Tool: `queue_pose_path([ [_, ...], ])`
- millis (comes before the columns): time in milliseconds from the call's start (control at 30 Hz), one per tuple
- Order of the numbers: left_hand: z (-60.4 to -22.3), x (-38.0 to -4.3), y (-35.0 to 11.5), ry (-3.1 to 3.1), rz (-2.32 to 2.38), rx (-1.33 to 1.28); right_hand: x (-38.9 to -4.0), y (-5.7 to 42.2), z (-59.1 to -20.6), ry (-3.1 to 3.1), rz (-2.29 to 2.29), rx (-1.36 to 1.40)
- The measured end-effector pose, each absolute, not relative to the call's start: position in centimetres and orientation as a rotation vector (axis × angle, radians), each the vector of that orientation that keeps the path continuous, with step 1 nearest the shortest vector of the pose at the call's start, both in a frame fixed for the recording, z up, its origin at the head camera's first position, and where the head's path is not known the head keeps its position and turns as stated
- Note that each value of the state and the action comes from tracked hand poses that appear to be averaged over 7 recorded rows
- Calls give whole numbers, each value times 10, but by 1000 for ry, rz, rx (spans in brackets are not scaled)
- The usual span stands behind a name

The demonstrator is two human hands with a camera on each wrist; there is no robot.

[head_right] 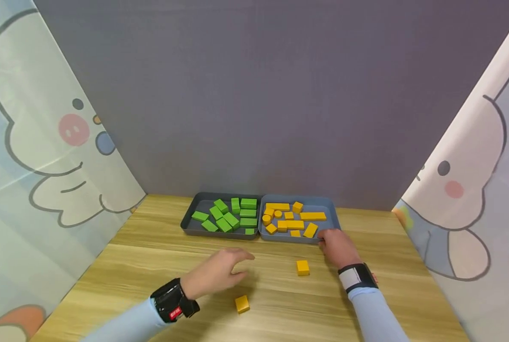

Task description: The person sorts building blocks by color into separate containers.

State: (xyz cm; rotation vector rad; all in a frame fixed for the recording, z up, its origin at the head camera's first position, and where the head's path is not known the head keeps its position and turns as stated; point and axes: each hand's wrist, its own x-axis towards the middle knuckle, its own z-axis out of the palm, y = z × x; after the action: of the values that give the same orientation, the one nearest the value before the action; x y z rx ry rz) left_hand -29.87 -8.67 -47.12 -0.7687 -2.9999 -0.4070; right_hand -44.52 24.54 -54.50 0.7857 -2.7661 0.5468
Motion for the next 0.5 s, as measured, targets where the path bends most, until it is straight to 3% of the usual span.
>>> queue_pose_path([
  [267,-502,-269,-94,-3106,-410,-755,-443,243,-539,-2746,506,806],
  [500,-517,-265,-96,-3026,-379,-943,-438,241,-541,-2755,507,783],
])
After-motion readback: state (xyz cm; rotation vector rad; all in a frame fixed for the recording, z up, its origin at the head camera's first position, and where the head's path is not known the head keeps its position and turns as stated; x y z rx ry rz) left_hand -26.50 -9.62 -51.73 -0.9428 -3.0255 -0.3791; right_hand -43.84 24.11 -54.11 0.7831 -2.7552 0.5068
